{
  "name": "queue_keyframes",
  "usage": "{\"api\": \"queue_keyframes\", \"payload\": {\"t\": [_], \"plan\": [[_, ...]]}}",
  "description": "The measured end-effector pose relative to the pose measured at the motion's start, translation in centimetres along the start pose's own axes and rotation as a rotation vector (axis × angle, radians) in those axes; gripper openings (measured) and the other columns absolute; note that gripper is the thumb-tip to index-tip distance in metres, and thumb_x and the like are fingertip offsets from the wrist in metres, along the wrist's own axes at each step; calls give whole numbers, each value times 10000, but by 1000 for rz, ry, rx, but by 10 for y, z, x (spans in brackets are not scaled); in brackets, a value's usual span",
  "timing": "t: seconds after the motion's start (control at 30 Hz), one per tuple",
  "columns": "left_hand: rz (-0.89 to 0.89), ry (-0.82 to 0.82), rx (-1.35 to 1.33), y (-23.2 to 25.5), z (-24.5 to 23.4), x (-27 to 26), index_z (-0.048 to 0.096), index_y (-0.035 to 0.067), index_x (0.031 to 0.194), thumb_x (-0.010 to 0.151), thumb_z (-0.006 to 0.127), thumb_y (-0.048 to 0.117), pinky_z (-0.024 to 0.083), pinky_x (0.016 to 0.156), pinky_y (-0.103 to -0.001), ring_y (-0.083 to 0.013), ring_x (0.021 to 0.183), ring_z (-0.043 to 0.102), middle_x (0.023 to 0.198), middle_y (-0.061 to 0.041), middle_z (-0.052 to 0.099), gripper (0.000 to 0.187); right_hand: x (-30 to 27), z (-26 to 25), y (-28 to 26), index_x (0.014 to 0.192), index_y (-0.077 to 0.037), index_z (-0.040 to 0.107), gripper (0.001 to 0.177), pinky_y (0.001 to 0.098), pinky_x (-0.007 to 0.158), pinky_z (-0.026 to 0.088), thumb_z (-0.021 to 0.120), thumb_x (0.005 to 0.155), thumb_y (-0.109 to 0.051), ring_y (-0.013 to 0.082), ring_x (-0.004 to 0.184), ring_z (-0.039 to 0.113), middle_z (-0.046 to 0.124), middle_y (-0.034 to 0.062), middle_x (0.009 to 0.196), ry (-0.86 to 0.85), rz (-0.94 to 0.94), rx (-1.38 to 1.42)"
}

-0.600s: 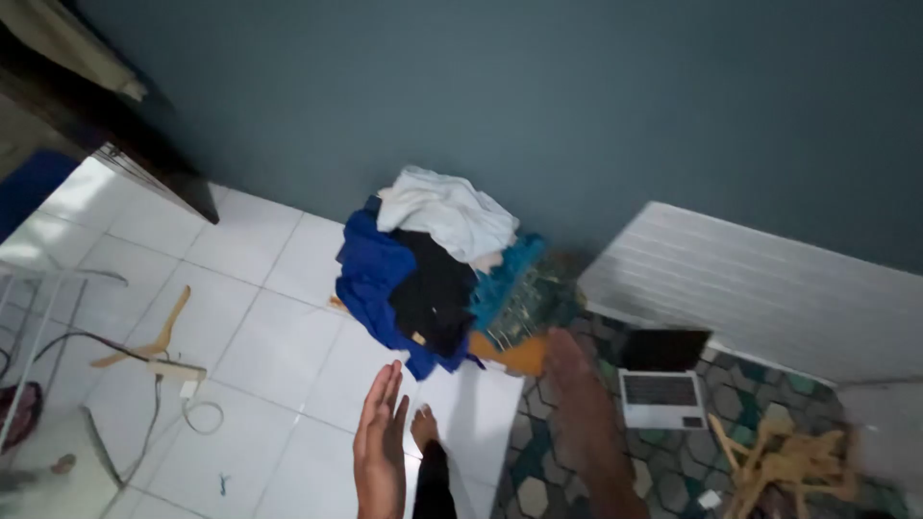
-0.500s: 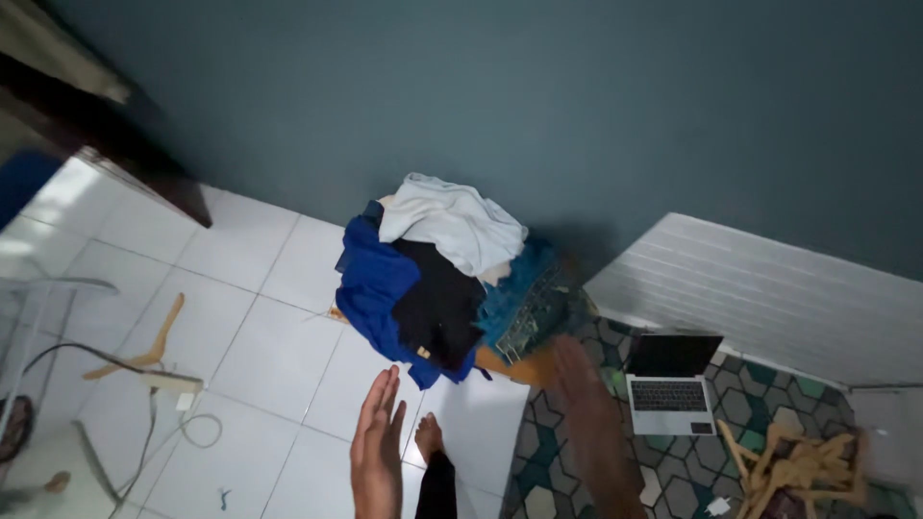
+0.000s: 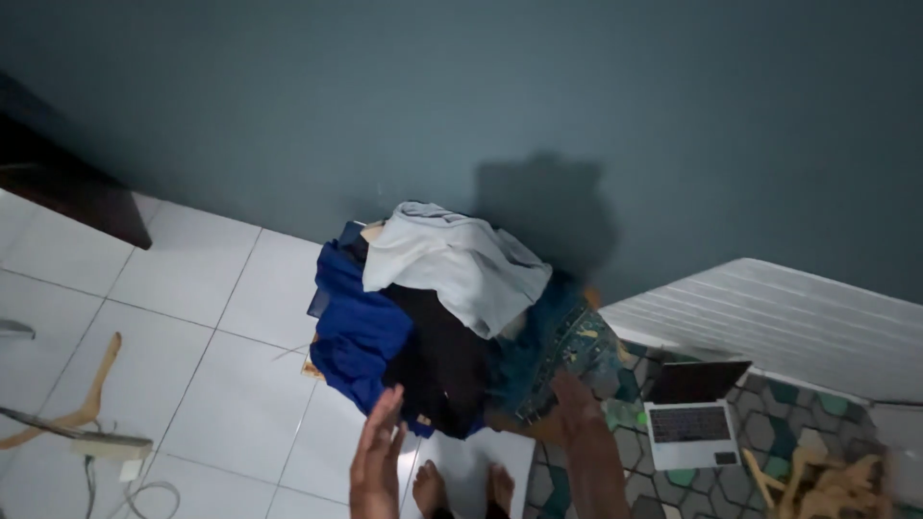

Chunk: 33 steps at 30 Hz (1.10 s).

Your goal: Fold a pair of light blue jeans on a bed.

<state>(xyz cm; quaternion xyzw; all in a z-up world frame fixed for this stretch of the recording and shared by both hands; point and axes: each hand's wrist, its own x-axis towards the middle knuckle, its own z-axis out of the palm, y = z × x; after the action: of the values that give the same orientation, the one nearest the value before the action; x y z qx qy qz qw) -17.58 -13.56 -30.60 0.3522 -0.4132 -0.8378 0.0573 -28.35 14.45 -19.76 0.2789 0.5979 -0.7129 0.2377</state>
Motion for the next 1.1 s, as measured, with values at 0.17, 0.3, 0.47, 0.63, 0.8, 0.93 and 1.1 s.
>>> {"api": "queue_keyframes", "payload": {"t": [0.17, 0.3, 0.47, 0.63, 0.8, 0.93, 1.1], "plan": [[15, -96, 66, -29, 0, 6, 428, 52, 1525, 981, 392, 191, 270, 1195, -411, -250, 1495, 420, 1599, -125, 481, 563, 135, -46, 118, 1590, -45, 283, 745, 501, 1229, 275, 427, 1000, -477, 356, 1508, 331, 350, 156, 1640, -164, -97, 251], [344, -230, 74, -111, -35, 10, 387, -34, 1495, 1006, 431, 34, 423, 1131, -430, -294, 1461, 481, 1566, -201, 463, 496, 163, -22, 134, 1507, 116, 399, 779, 546, 1158, 367, 520, 1041, -497, 445, 1393, 477, 473, 284, 1531, -453, -240, 776], [521, -187, 1037, -258, -135, 45, 508, -25, 1418, 1065, 511, 99, 506, 1126, -315, -132, 1288, 680, 1382, -86, 658, 375, 212, 48, 93, 1467, -43, 507, 624, 440, 1066, 489, 644, 949, -363, 283, 1254, 591, 590, 128, 1404, -102, 103, 343], [58, -243, 266, -287, -170, 29, 428, -49, 1479, 1059, 494, 182, 504, 1129, -347, -207, 1319, 636, 1410, -199, 653, 484, 281, 70, 97, 1404, -201, 561, 607, 388, 910, 523, 731, 825, -263, 218, 1090, 617, 602, 50, 1263, -162, 64, 214], [-176, 44, 85, -230, -140, 20, 447, 68, 1505, 1004, 519, 193, 505, 1055, -436, -293, 1364, 582, 1526, -114, 563, 521, 218, 112, -15, 1304, -129, 571, 512, 416, 891, 525, 747, 826, -187, 284, 1101, 618, 609, 99, 1226, 12, 113, 480], [-139, 58, -34, -152, -88, 6, 409, 52, 1539, 1022, 448, 287, 407, 1160, -415, -317, 1448, 476, 1584, -124, 493, 569, 175, 92, -66, 1298, -73, 561, 530, 451, 982, 538, 738, 816, -206, 307, 1144, 613, 607, 123, 1210, -137, 14, 589], [17, 25, 28, -58, -30, -3, 355, 18, 1562, 1003, 423, 409, 284, 1202, -483, -302, 1527, 368, 1614, -169, 452, 685, 99, 58, -120, 1343, -47, 546, 582, 490, 988, 551, 731, 810, -190, 311, 1181, 603, 583, 130, 1226, -329, -289, 493]]}}
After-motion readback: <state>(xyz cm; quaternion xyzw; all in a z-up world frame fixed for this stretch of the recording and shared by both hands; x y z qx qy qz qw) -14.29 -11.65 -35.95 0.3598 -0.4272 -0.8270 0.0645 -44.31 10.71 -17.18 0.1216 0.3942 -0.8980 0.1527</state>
